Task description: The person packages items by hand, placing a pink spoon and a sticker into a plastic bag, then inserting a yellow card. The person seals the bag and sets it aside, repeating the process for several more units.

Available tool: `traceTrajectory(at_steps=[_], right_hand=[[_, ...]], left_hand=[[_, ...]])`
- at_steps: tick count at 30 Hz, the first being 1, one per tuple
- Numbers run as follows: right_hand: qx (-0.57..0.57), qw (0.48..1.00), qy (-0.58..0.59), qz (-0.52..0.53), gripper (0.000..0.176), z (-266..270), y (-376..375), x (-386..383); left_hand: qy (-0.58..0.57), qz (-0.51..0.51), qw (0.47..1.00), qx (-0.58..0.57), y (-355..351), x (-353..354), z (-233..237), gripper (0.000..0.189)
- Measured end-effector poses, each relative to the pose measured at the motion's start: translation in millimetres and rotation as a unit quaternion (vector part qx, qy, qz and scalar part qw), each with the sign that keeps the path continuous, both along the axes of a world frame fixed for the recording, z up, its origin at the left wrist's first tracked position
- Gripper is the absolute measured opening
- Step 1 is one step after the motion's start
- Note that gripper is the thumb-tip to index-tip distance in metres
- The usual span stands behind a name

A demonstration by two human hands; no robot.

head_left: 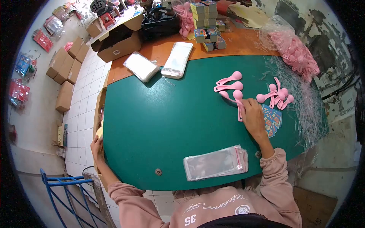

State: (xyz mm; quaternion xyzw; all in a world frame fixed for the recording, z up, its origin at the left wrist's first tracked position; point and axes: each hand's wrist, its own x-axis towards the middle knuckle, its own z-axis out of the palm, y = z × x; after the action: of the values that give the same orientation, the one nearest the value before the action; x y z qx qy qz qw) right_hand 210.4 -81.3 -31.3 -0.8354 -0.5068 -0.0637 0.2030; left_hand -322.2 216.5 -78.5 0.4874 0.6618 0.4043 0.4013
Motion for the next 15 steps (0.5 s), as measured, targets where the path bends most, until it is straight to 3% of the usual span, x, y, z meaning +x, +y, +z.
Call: traceTrajectory(at_steps=[1, 2, 3, 4, 5, 6, 7, 8, 9, 10, 13, 15], right_hand=[[-0.002, 1.0, 0.001, -0.001, 0.021, 1.4, -1.2, 1.4], [0.052, 0.998, 0.024, 0.005, 0.019, 3.6, -2.4, 4.0], [0.105, 0.993, 0.045, 0.013, 0.016, 7.0, -4.2, 4.8], [0.14, 0.986, 0.091, 0.022, 0.014, 18.1, -7.0, 1.8], [0.14, 0.986, 0.091, 0.022, 0.014, 24.6, -9.0, -1.0], [0.162, 0.979, 0.12, 0.015, 0.013, 29.5, -11.4, -3.7], [0.183, 0.972, 0.15, 0.008, 0.013, 33.3, -13.1, -6.4], [0.179, 0.972, 0.15, 0.012, 0.013, 36.0, -12.7, -10.3], [0.198, 0.969, 0.144, 0.028, 0.012, 38.2, -10.7, -15.8], [0.217, 0.965, 0.138, 0.045, 0.012, 41.1, -8.9, -20.6], [0.215, 0.951, 0.215, 0.057, 0.014, 53.9, -12.1, -31.7], [0.231, 0.948, 0.21, 0.067, 0.015, 55.1, -18.8, -31.3]], left_hand=[[-0.026, -0.003, 0.998, -0.057, 7.1, -14.1, -10.8, 0.037], [0.044, -0.038, 0.995, -0.076, 15.5, -33.0, -19.9, 0.035], [0.044, -0.038, 0.995, -0.077, 11.8, -25.3, -19.8, 0.035], [0.196, 0.026, 0.977, 0.081, 3.1, -0.3, -14.1, 0.032], [0.338, 0.088, 0.907, 0.235, -10.2, 34.5, -4.3, 0.029], [0.244, 0.029, 0.938, 0.243, -52.6, 101.3, 39.1, 0.022], [0.243, -0.059, 0.919, 0.306, -93.7, 159.3, 69.8, 0.019], [0.24, -0.208, 0.907, 0.278, -125.3, 197.0, 85.9, 0.017], [0.196, -0.371, 0.853, 0.31, -151.7, 227.3, 76.7, 0.013], [0.146, -0.472, 0.827, 0.27, -180.2, 258.9, 74.4, 0.014], [0.164, -0.588, 0.752, 0.247, -235.7, 312.4, 66.3, 0.022], [0.115, -0.631, 0.741, 0.199, -233.3, 319.4, 55.8, 0.021]])
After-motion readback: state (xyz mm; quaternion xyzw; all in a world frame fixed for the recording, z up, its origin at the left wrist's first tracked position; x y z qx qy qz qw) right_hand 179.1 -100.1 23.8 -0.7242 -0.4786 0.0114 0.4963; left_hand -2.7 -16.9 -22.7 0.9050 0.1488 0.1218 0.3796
